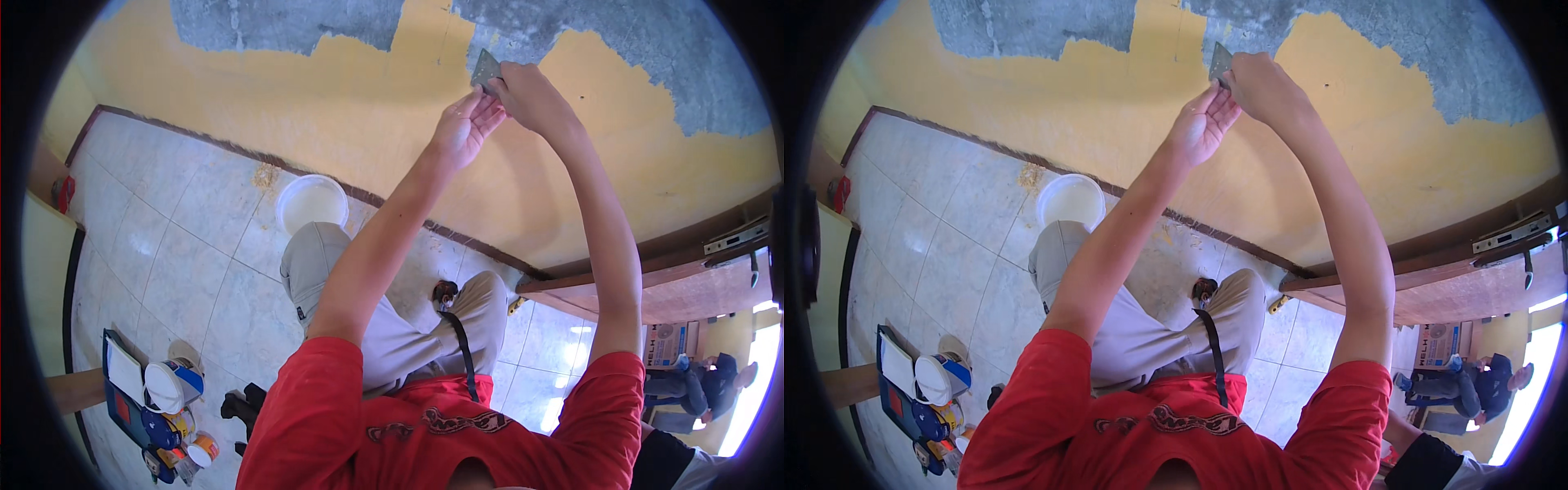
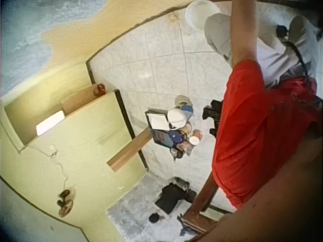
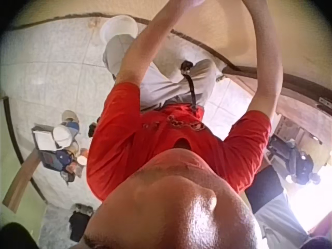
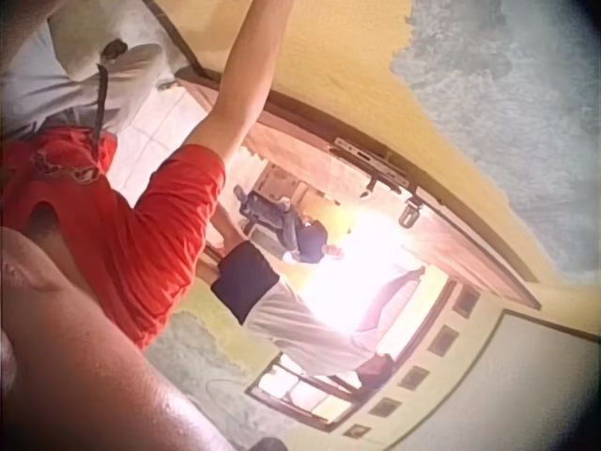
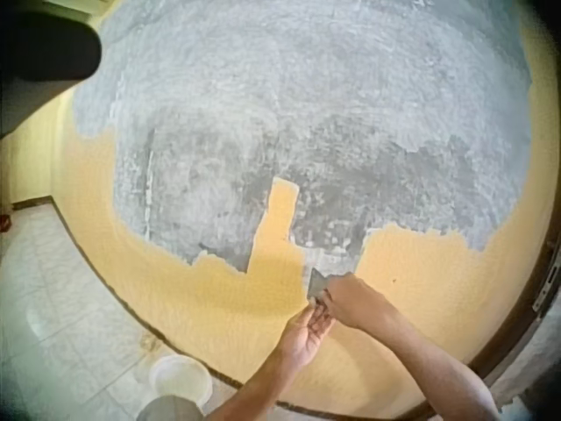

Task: The person scrapes old paint from a wall with a putty knife, then smooths the wall with sandpaper.

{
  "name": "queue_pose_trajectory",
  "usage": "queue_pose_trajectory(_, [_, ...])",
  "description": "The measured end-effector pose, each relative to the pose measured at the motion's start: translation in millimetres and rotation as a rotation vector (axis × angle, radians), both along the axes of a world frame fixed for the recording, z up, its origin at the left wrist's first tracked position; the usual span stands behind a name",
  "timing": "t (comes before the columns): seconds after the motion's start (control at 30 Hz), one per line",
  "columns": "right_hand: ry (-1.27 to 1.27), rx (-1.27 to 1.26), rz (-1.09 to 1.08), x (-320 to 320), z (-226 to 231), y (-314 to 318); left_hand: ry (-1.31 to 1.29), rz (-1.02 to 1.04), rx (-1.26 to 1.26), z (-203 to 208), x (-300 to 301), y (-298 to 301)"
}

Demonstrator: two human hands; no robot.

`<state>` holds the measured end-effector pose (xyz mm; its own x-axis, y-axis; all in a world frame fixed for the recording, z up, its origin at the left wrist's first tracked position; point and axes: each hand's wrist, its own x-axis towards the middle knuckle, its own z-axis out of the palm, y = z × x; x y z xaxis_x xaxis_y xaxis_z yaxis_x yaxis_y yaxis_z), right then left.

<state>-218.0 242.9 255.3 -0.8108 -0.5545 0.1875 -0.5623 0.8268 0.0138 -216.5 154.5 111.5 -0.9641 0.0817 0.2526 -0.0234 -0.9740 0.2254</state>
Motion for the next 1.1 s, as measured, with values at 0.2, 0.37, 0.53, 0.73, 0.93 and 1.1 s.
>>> queue_pose_trajectory(0.2, [0.030,-0.026,-0.065,3,-9,-5,-0.077,0.082,0.022,-1,-5,3])
queue_pose_trajectory(0.37, [0.061,-0.079,-0.049,9,-10,-7,-0.034,0.083,0.035,0,-7,0])
queue_pose_trajectory(0.53, [0.111,-0.117,-0.059,4,-13,5,-0.004,0.083,-0.057,8,-6,0])
queue_pose_trajectory(0.73, [0.084,-0.094,-0.099,5,-8,-2,0.000,0.037,0.001,4,-10,-3])
queue_pose_trajectory(0.93, [0.098,-0.121,-0.075,-3,-14,-3,-0.036,0.012,0.026,8,-11,-7])
queue_pose_trajectory(1.1, [0.134,-0.171,-0.098,-1,-22,-8,0.010,-0.003,-0.026,2,-15,-15])
